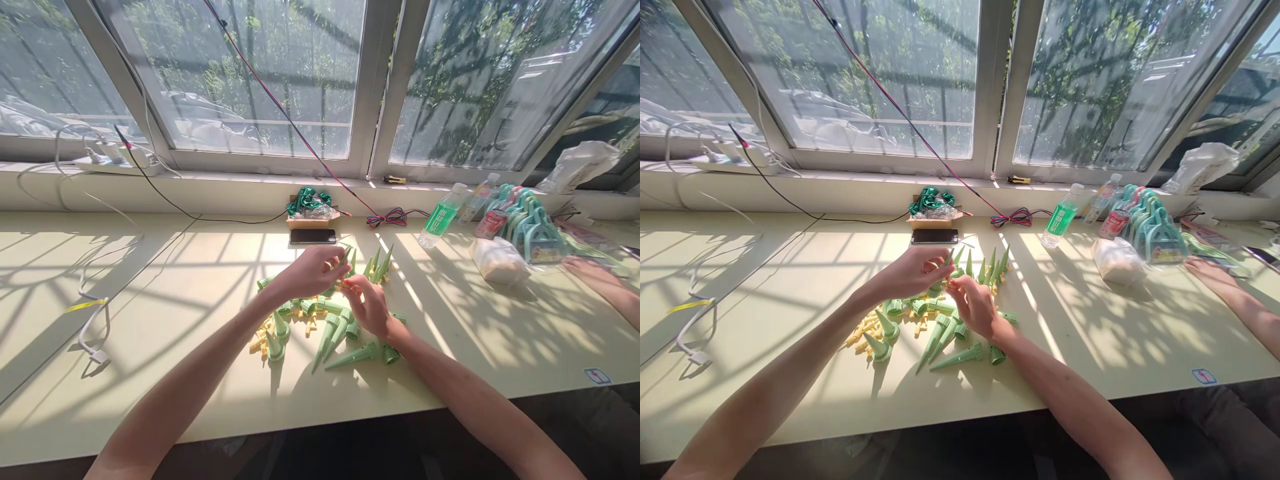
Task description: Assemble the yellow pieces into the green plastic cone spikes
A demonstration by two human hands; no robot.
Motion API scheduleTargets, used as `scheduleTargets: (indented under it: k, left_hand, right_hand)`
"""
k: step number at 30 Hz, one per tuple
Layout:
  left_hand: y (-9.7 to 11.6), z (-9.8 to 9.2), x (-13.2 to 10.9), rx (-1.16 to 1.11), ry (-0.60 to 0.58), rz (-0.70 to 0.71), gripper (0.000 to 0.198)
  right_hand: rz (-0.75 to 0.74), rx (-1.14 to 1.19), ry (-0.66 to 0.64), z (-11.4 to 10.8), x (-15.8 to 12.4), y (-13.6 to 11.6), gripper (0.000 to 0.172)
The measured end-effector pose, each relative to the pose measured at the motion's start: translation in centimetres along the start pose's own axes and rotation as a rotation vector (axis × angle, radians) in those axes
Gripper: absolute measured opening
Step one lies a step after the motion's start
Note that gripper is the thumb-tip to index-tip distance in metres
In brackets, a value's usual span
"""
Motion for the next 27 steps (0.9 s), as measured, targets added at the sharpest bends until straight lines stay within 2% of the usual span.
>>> scheduleTargets:
  k: [8, 27]
  left_hand:
    - [0.21, 0.05, 0.0, 0.055, -0.017, 0.003, 0.026]
    - [0.7, 0.2, -0.19, 0.047, -0.038, 0.035, 0.022]
  right_hand:
    - [0.008, -0.027, -0.038, 0.21, -0.16, 0.22, 0.003]
    - [0.038, -0.011, -0.083, 0.01, 0.17, -0.25, 0.026]
Point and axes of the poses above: each hand's wrist, its own x-axis towards the middle knuckle, its own z-axis out of the palm, y = z × x, the point moved 6 cm from there along x, towards the middle knuckle, and after that the axes turned 11 degrees about -y, right-handed, at the moved point
